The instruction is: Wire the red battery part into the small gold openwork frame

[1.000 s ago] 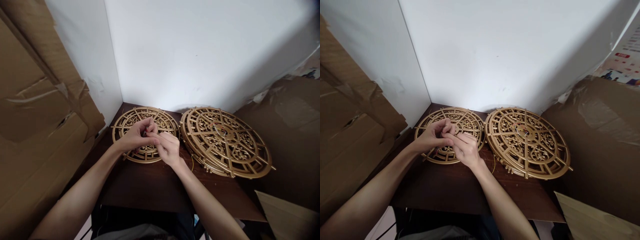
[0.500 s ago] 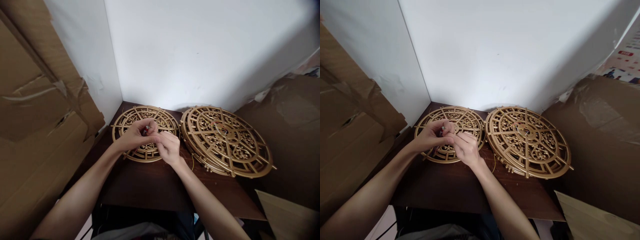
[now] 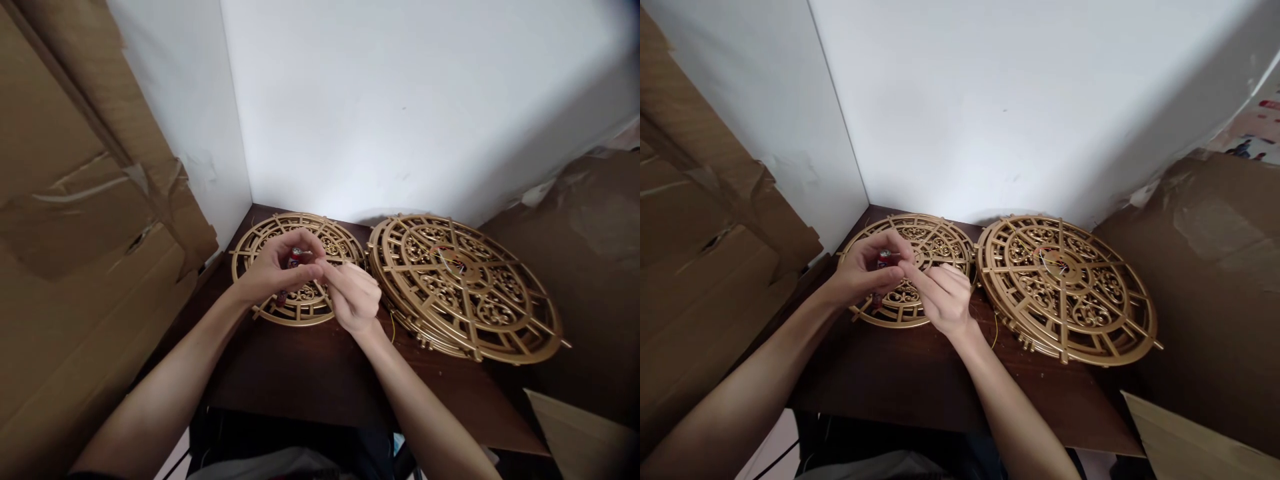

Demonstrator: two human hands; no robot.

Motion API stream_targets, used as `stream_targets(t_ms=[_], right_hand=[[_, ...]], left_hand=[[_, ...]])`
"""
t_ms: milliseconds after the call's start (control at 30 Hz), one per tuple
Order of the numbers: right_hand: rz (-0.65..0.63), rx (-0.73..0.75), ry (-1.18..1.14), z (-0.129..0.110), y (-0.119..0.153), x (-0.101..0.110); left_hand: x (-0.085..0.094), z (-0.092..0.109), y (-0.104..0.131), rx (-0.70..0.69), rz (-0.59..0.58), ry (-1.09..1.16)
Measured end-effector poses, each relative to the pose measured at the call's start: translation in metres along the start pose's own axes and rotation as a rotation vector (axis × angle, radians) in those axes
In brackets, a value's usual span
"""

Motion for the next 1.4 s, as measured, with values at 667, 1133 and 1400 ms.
stream_targets(t_ms=[667,1133,1400], right_hand=[[-0.227,-1.084,-1.209,0.061,0.019,-0.060],[-0.325,-1.442,-1.548,0.056,0.036,-0.080],[-0.349,-1.428,-1.528,0.062,0.040,-0.080]], left_hand=[[0.021,0.002,-0.002,-0.084,0.216,-0.251],[-0.003,0.032,-0.004,-0.343,0.085,-0.721],[-0.010,0.033,-0.004,-0.438,-0.035,-0.860]])
Point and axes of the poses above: each hand's wrist, its own y-axis away from the middle knuckle, its own x-axis out of the back of the hand, z = x × y, the point moved 10 cm from there along -y, towards the middle knuckle, and after that the axes turned 12 degrees about -x, right-handed, at the moved point
